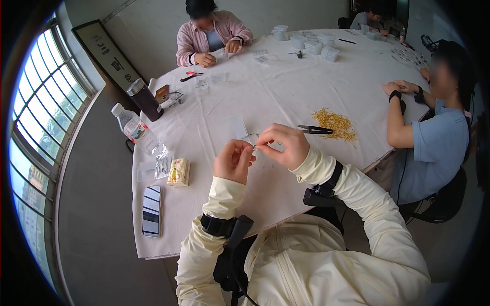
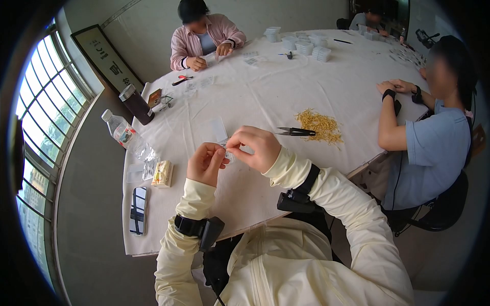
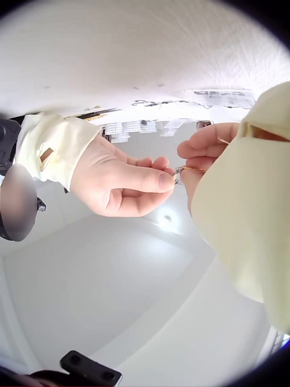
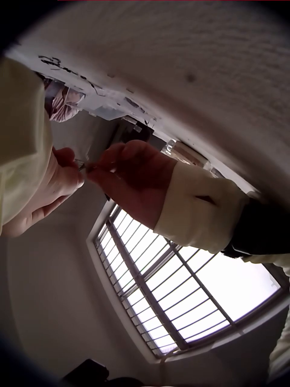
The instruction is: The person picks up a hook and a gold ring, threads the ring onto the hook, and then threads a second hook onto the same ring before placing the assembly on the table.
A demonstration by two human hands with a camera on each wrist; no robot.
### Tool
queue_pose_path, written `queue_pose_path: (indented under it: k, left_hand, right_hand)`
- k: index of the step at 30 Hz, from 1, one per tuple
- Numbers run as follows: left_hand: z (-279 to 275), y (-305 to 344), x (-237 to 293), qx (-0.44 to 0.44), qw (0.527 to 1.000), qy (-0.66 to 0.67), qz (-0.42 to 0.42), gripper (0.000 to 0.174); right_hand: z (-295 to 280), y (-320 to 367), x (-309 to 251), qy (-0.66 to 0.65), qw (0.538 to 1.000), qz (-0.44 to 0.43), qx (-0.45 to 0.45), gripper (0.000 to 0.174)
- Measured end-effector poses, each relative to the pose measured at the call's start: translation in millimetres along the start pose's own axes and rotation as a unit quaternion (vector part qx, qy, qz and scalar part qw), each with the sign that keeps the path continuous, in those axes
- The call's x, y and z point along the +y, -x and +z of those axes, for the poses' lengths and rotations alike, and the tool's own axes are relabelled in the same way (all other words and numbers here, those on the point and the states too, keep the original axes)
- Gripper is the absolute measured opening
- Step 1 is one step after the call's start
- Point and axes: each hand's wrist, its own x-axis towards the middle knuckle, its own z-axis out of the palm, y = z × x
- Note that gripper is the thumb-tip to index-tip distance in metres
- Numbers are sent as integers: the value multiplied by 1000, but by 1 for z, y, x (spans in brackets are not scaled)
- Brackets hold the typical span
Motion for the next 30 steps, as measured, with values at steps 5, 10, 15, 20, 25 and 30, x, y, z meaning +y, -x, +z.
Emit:
queue_pose_path:
  k: [5, 10, 15, 20, 25, 30]
  left_hand:
    - [1, 1, 0, 22, 996, -67, 49, 9]
    - [4, 2, 10, 30, 977, -159, 138, 3]
    - [2, 4, 19, 28, 956, -225, 188, 5]
    - [1, 4, 19, -4, 964, -197, 179, 7]
    - [-6, 2, 9, -46, 991, -98, 83, 7]
    - [-6, 2, 7, -89, 996, -23, 18, 11]
  right_hand:
    - [0, 1, 0, 14, 1000, -2, 1, 15]
    - [1, 0, 0, 29, 999, -25, 9, 15]
    - [-1, 1, 0, 1, 1000, 12, -3, 14]
    - [-4, 1, -2, -53, 994, 90, -20, 12]
    - [0, 4, 3, -134, 971, 194, -37, 11]
    - [3, 8, 17, -253, 930, 266, -19, 14]
